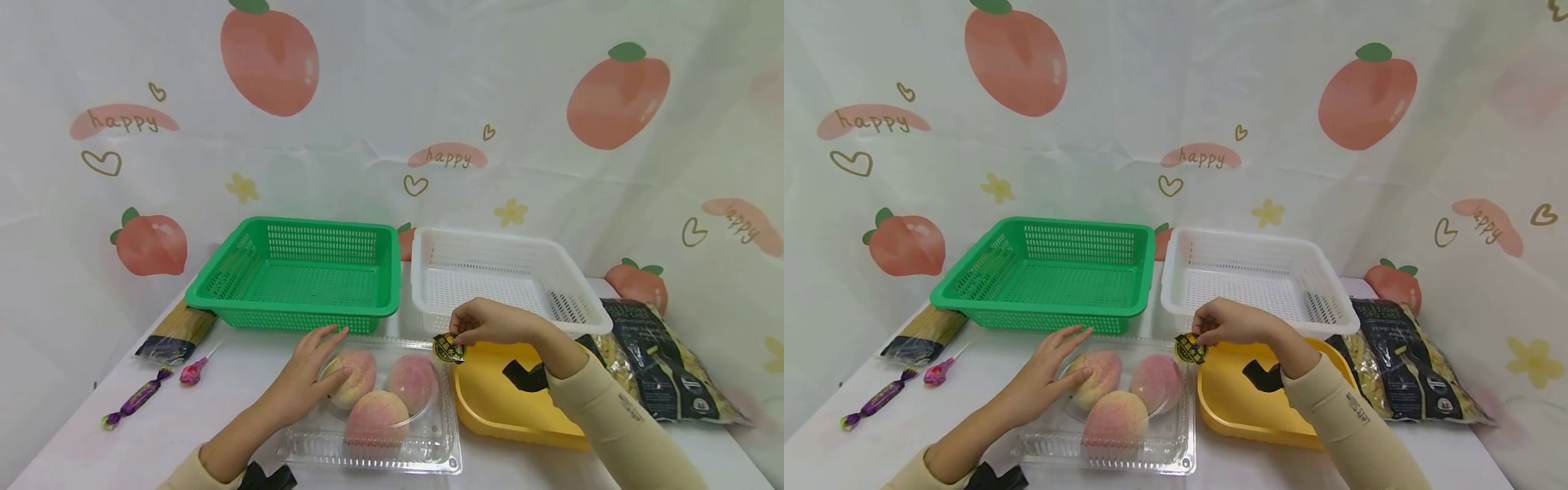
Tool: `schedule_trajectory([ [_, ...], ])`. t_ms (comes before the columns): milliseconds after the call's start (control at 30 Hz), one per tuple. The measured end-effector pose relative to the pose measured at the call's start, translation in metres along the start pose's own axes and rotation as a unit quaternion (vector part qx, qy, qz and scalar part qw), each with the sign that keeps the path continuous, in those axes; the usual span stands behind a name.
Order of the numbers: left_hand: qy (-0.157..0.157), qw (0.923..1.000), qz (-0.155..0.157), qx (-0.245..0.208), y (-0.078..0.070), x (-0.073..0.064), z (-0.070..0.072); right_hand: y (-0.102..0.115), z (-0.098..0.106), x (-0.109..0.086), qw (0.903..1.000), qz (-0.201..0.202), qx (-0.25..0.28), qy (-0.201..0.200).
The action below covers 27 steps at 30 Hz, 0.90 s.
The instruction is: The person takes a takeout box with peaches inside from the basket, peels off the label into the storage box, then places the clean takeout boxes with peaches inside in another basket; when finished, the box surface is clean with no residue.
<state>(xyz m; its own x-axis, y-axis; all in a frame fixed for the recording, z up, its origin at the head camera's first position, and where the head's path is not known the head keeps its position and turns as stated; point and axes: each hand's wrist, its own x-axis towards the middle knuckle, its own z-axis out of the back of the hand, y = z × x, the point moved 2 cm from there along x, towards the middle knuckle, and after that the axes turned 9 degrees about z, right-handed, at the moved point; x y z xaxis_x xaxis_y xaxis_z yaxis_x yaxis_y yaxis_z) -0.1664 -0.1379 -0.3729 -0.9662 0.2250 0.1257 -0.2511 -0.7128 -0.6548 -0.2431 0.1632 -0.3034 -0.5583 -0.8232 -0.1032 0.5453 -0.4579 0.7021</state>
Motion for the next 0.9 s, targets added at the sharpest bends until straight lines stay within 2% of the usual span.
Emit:
schedule_trajectory([
  [300,0.000,1.0000,0.001,0.001,0.000,0.000,0.000,-0.016,-0.003,-0.019,0.9991,-0.018,0.027,-0.027],
  [533,-0.001,1.0000,-0.002,0.001,0.000,0.000,0.000,-0.026,-0.004,-0.034,0.9983,-0.028,0.022,-0.046],
  [900,0.001,1.0000,-0.004,-0.001,0.000,-0.001,0.000,-0.045,-0.005,-0.055,0.9957,-0.065,0.034,-0.057],
])
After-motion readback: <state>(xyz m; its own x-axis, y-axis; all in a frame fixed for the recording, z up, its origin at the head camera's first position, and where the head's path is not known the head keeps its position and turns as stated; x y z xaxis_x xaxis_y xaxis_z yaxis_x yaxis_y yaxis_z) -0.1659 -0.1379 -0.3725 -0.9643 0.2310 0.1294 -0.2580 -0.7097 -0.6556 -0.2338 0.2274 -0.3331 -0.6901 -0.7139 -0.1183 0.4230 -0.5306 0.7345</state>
